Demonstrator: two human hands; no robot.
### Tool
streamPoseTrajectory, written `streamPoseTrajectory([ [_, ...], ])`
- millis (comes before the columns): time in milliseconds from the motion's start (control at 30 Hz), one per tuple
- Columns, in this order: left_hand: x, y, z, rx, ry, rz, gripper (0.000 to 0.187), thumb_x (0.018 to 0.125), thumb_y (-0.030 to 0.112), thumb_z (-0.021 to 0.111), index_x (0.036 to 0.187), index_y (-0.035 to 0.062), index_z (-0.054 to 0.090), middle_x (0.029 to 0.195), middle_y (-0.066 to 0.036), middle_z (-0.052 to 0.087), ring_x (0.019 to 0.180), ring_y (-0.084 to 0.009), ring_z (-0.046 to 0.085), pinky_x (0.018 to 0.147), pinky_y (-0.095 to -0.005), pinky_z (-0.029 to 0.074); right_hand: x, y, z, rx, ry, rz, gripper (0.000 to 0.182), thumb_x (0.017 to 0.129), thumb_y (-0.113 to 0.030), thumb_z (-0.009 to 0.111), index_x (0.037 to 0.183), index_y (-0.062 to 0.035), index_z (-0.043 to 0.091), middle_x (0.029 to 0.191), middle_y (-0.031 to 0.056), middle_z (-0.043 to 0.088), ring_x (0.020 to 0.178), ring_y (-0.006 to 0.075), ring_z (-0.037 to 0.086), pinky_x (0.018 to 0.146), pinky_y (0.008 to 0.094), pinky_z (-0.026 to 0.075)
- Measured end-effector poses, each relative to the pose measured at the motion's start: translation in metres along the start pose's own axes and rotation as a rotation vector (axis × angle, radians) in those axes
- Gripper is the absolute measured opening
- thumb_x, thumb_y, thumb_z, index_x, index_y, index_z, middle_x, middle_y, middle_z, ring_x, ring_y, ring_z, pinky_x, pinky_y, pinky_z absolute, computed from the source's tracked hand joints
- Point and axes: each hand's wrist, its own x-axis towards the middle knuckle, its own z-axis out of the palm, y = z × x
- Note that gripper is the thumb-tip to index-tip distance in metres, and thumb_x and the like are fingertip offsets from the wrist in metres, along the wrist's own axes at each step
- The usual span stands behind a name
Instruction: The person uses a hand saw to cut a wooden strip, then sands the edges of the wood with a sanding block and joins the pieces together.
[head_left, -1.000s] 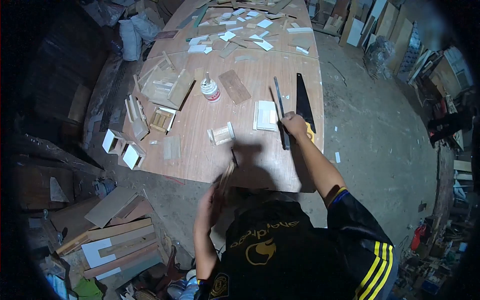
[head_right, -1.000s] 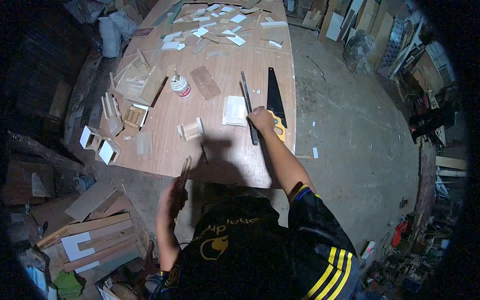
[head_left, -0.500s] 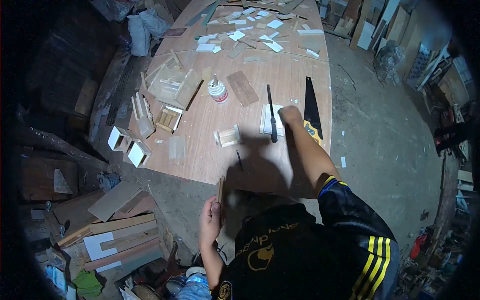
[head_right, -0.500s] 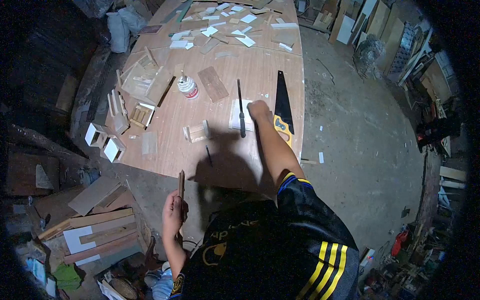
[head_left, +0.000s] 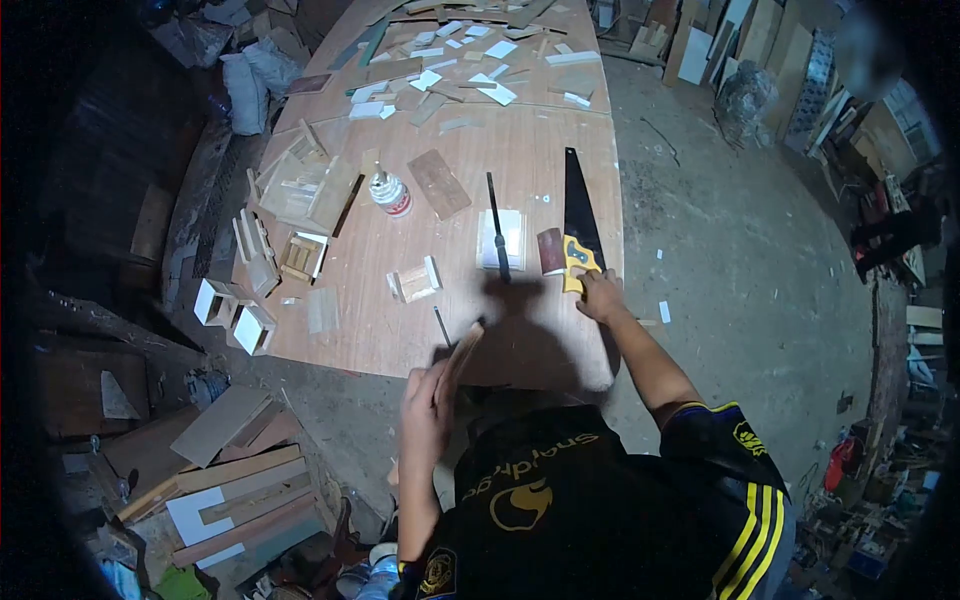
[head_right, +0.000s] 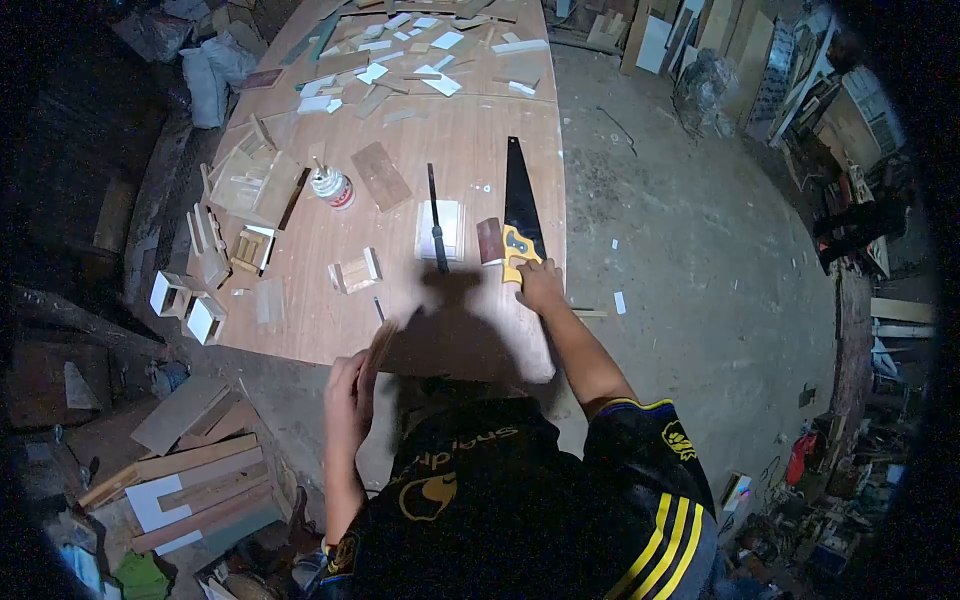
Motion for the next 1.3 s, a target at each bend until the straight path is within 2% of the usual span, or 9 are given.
streamPoseTrajectory([
  [600, 0.026, 0.012, 0.183, 0.108, -0.351, 0.287, 0.038, 0.091, 0.025, 0.063, 0.123, 0.0069, 0.060, 0.090, -0.019, 0.056, 0.084, -0.0370, 0.058, 0.076, -0.0439, 0.048, -0.066, 0.100, -0.024, 0.339, 0.836, 0.068, 0.012, 0.077, -0.011, 0.062, 0.078, -0.0059, 0.051, 0.077, 0.0123, 0.056, 0.069, 0.0354, 0.049, 0.062, 0.0456, 0.039],
  [733, 0.034, 0.011, 0.233, 0.181, -0.455, 0.385, 0.037, 0.090, 0.022, 0.064, 0.124, 0.0086, 0.061, 0.088, -0.018, 0.055, 0.084, -0.0346, 0.058, 0.075, -0.0422, 0.049, -0.146, 0.081, -0.079, 0.746, 0.835, 0.441, 0.020, 0.089, -0.021, 0.062, 0.099, -0.0053, 0.056, 0.088, 0.0142, 0.063, 0.084, 0.0312, 0.062, 0.075, 0.0397, 0.048],
  [767, 0.036, 0.012, 0.244, 0.235, -0.515, 0.412, 0.035, 0.090, 0.019, 0.062, 0.123, 0.0081, 0.061, 0.088, -0.018, 0.055, 0.084, -0.0353, 0.058, 0.074, -0.0433, 0.049, -0.167, 0.076, -0.095, 0.836, 0.732, 0.584, 0.034, 0.092, -0.023, 0.062, 0.121, -0.0088, 0.055, 0.089, 0.0140, 0.064, 0.090, 0.0247, 0.065, 0.079, 0.0362, 0.049],
  [867, 0.052, -0.045, 0.313, 0.340, -0.608, 0.651, 0.023, 0.090, 0.013, 0.054, 0.108, 0.0046, 0.064, 0.089, -0.020, 0.059, 0.081, -0.0397, 0.058, 0.070, -0.0473, 0.048, -0.211, 0.063, -0.135, 0.866, 0.629, 0.769, 0.050, 0.091, -0.017, 0.062, 0.138, -0.0116, 0.046, 0.087, 0.0163, 0.067, 0.082, 0.0303, 0.067, 0.077, 0.0382, 0.050],
  [900, 0.055, -0.037, 0.322, 0.360, -0.668, 0.608, 0.021, 0.090, 0.015, 0.054, 0.106, 0.0049, 0.063, 0.092, -0.019, 0.059, 0.085, -0.0389, 0.058, 0.071, -0.0480, 0.048, -0.222, 0.080, -0.099, 0.650, 0.798, 0.596, 0.055, 0.092, -0.019, 0.062, 0.144, -0.0150, 0.043, 0.099, 0.0173, 0.069, 0.091, 0.0247, 0.068, 0.080, 0.0339, 0.050],
  [967, 0.054, -0.032, 0.339, 0.365, -0.734, 0.576, 0.019, 0.090, 0.016, 0.054, 0.103, 0.0052, 0.063, 0.095, -0.018, 0.060, 0.088, -0.0380, 0.058, 0.072, -0.0487, 0.048, -0.249, 0.075, -0.089, 0.720, 0.714, 0.669, 0.050, 0.094, -0.019, 0.061, 0.141, -0.0141, 0.047, 0.105, 0.0178, 0.069, 0.095, 0.0249, 0.068, 0.082, 0.0333, 0.050],
  [1033, 0.049, -0.046, 0.362, 0.256, -0.439, 0.928, 0.020, 0.089, 0.017, 0.055, 0.106, 0.0091, 0.062, 0.101, -0.014, 0.059, 0.095, -0.0356, 0.057, 0.075, -0.0501, 0.048, -0.266, 0.066, -0.081, 0.788, 0.626, 0.733, 0.045, 0.095, -0.019, 0.060, 0.138, -0.0131, 0.051, 0.110, 0.0182, 0.068, 0.099, 0.0251, 0.067, 0.084, 0.0327, 0.050],
  [1167, 0.053, -0.039, 0.368, 0.330, -0.673, 0.953, 0.030, 0.088, 0.022, 0.057, 0.117, 0.0188, 0.058, 0.107, -0.010, 0.058, 0.102, -0.0324, 0.055, 0.086, -0.0489, 0.045, -0.297, 0.042, -0.076, 0.786, 0.821, 0.685, 0.045, 0.096, -0.016, 0.059, 0.139, -0.0067, 0.050, 0.103, 0.0078, 0.068, 0.088, 0.0121, 0.062, 0.078, 0.0254, 0.048],
  [1300, 0.055, -0.081, 0.400, 0.381, -0.657, 1.068, 0.034, 0.087, 0.027, 0.060, 0.117, 0.0115, 0.058, 0.113, -0.011, 0.055, 0.110, -0.0320, 0.052, 0.092, -0.0532, 0.040, -0.311, 0.016, -0.092, 1.059, 0.749, 0.859, 0.053, 0.096, -0.012, 0.059, 0.144, -0.0019, 0.041, 0.099, -0.0006, 0.063, 0.083, 0.0045, 0.052, 0.075, 0.0200, 0.044],
])
